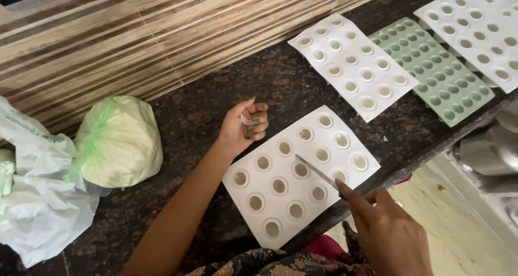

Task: The person trims excess wax from the tops of filled candle molds with a knife, working cavity by cavity across molds on the counter. They briefly scoop material from a mixer grinder jar on the floor with a spoon, then return to trim the molds and poke into the wax cavities with a blue-handled tool.

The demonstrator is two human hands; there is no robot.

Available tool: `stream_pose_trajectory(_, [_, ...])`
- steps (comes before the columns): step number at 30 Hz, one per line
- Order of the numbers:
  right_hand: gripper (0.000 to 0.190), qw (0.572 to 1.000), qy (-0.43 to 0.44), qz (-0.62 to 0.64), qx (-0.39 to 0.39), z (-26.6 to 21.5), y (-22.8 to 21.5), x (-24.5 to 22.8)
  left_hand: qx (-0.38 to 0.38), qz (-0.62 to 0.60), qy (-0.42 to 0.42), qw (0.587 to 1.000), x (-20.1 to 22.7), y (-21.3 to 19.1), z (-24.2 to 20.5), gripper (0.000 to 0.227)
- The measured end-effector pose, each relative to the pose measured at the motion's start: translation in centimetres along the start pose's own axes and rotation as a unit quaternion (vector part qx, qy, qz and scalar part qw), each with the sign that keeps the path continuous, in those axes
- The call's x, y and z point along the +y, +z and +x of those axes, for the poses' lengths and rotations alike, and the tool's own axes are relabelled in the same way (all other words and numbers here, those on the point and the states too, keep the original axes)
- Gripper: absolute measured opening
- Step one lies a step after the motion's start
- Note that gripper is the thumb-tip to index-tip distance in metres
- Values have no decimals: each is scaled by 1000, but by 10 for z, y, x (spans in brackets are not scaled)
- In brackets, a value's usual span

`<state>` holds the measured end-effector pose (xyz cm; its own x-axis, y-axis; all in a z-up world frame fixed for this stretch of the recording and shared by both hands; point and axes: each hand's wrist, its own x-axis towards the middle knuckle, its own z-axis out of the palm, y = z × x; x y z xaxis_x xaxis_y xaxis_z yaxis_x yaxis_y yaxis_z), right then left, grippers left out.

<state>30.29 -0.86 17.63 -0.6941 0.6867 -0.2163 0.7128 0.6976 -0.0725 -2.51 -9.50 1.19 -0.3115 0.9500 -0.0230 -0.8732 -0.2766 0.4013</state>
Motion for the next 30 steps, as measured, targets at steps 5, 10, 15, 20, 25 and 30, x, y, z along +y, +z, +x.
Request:
stream_pose_trajectory(5, [53, 997, -32, -71, -16, 1, -15, -14, 203, 449, -61, 868, 2, 35, -4, 28])
stream_pose_trajectory(10, [66, 985, -67, -156, -35, -2, -2, -13, 109, 611, -27, 784, -33, -14, 13, 22])
stream_pose_trajectory(15, [82, 975, -122, -184, -11, -10, 1, -24, -6, 598, 28, 801, -45, -29, 15, 19])
stream_pose_trajectory(20, [78, 966, -136, -218, -19, -6, 8, -26, -9, 545, -17, 839, -43, -29, 16, 17])
stream_pose_trajectory(25, [75, 982, -119, -145, 4, -6, 16, -19, 22, 528, -72, 846, -34, -8, 10, 20])
stream_pose_trajectory(30, [67, 983, -142, -62, 99, -4, 25, -8, 23, 496, -90, 863, -38, -24, 16, 21])
